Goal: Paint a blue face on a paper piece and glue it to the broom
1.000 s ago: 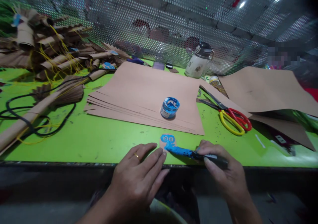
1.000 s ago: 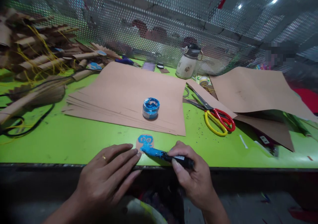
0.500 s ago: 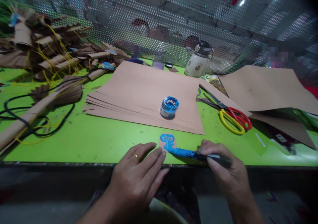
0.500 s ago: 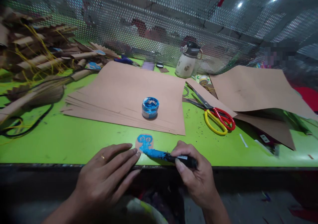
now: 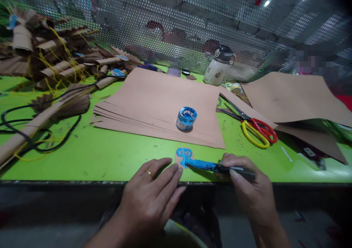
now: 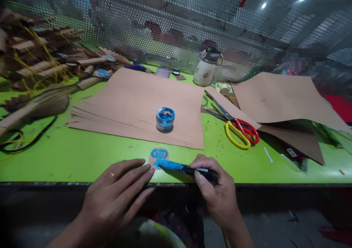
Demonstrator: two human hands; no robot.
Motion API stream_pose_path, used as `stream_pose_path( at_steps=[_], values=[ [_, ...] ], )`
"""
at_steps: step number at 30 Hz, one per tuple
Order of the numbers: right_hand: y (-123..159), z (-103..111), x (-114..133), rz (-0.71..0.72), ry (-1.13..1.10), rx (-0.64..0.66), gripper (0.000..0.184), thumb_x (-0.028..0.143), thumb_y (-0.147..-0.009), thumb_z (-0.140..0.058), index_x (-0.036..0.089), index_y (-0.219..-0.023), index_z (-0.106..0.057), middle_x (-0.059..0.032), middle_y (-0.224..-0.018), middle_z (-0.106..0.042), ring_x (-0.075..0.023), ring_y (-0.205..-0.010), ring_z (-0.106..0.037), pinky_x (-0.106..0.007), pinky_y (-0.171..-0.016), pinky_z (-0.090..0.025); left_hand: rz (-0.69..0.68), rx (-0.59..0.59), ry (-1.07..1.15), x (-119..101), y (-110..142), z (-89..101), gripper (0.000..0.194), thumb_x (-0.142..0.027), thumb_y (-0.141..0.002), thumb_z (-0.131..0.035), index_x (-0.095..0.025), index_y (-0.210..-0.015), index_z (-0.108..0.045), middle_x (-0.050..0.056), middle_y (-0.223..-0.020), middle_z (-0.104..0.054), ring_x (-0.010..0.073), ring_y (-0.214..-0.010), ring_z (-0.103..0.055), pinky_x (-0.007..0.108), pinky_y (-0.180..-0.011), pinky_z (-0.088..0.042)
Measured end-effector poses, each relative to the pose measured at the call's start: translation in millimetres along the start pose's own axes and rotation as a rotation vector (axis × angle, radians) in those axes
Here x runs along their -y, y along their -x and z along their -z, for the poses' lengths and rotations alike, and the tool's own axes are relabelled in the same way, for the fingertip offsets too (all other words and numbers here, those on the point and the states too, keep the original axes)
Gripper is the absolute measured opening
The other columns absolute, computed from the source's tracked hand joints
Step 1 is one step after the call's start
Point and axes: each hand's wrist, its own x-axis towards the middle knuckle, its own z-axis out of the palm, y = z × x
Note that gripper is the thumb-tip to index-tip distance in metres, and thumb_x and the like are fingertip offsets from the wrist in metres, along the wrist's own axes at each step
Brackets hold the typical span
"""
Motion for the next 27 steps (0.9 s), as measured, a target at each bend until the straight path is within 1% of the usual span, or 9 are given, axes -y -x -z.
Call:
stream_pose_path(
  at_steps=[2,6,9,15,22,25,27],
  values=[
    [-1.0,-2.0,2.1,0.017,0.037,0.023,0.013,0.019,-0.091,-0.062,0.027,-0.097,-0.07,-0.0034,-0.089,-0.064,-0.0166,-0.076,-0.062,-0.027,-0.065,-0.053,0.003,0.006,0.0,0.2,0.5,-0.1,0.024,-0.015,-0.086,-0.067,-0.008,-0.109,-0.07,0.009,-0.104,-0.075,0.029,-0.102,-0.063,0.045,-0.083,-0.054],
    [-2.6,-3.6,4.9,0.058,0.113,0.079,0.015,0.018,-0.091,-0.061,0.028,-0.099,-0.069,-0.0032,-0.09,-0.065,-0.018,-0.082,-0.063,-0.027,-0.07,-0.053,0.005,0.0,0.001,0.4,2.7,0.4,0.024,-0.015,-0.086,-0.067,-0.008,-0.109,-0.071,0.009,-0.104,-0.075,0.0291,-0.102,-0.063,0.044,-0.083,-0.054],
    [-2.6,-2.9,5.1,0.078,0.13,0.098,0.014,0.019,-0.091,-0.06,0.027,-0.099,-0.068,-0.0037,-0.089,-0.065,-0.0187,-0.084,-0.063,-0.027,-0.07,-0.053,0.001,-0.001,-0.002,0.4,3.1,0.7,0.023,-0.015,-0.086,-0.067,-0.008,-0.108,-0.071,0.009,-0.103,-0.075,0.0289,-0.101,-0.063,0.044,-0.082,-0.054],
    [0.1,-0.2,3.1,0.022,0.141,0.047,0.013,0.02,-0.092,-0.059,0.026,-0.099,-0.068,-0.0044,-0.093,-0.064,-0.019,-0.086,-0.063,-0.027,-0.069,-0.053,0.002,0.004,0.0,0.4,2.3,-0.6,0.022,-0.015,-0.086,-0.067,-0.008,-0.107,-0.071,0.009,-0.103,-0.075,0.0292,-0.101,-0.064,0.045,-0.082,-0.055],
    [0.6,-1.1,2.6,0.025,0.152,0.001,0.013,0.019,-0.09,-0.061,0.028,-0.096,-0.069,-0.002,-0.088,-0.066,-0.0153,-0.074,-0.063,-0.024,-0.065,-0.053,0.008,-0.006,-0.001,0.2,1.5,0.1,0.023,-0.016,-0.086,-0.067,-0.009,-0.108,-0.071,0.009,-0.102,-0.075,0.0281,-0.1,-0.065,0.044,-0.082,-0.056],
    [-0.3,-1.7,3.2,0.035,0.15,-0.008,0.014,0.018,-0.09,-0.061,0.028,-0.096,-0.069,-0.002,-0.089,-0.066,-0.0154,-0.075,-0.064,-0.025,-0.066,-0.054,0.004,0.001,0.01,-0.1,1.6,0.9,0.023,-0.015,-0.086,-0.067,-0.008,-0.108,-0.071,0.009,-0.102,-0.075,0.0282,-0.1,-0.064,0.044,-0.083,-0.055],
    [-0.9,-1.6,3.5,0.058,0.124,0.002,0.014,0.018,-0.09,-0.061,0.028,-0.096,-0.069,-0.0028,-0.089,-0.065,-0.0171,-0.08,-0.064,-0.027,-0.069,-0.054,0.002,0.007,0.012,-0.3,1.8,1.1,0.023,-0.015,-0.086,-0.067,-0.008,-0.107,-0.071,0.01,-0.103,-0.075,0.0287,-0.101,-0.064,0.044,-0.083,-0.055]
  ],
)
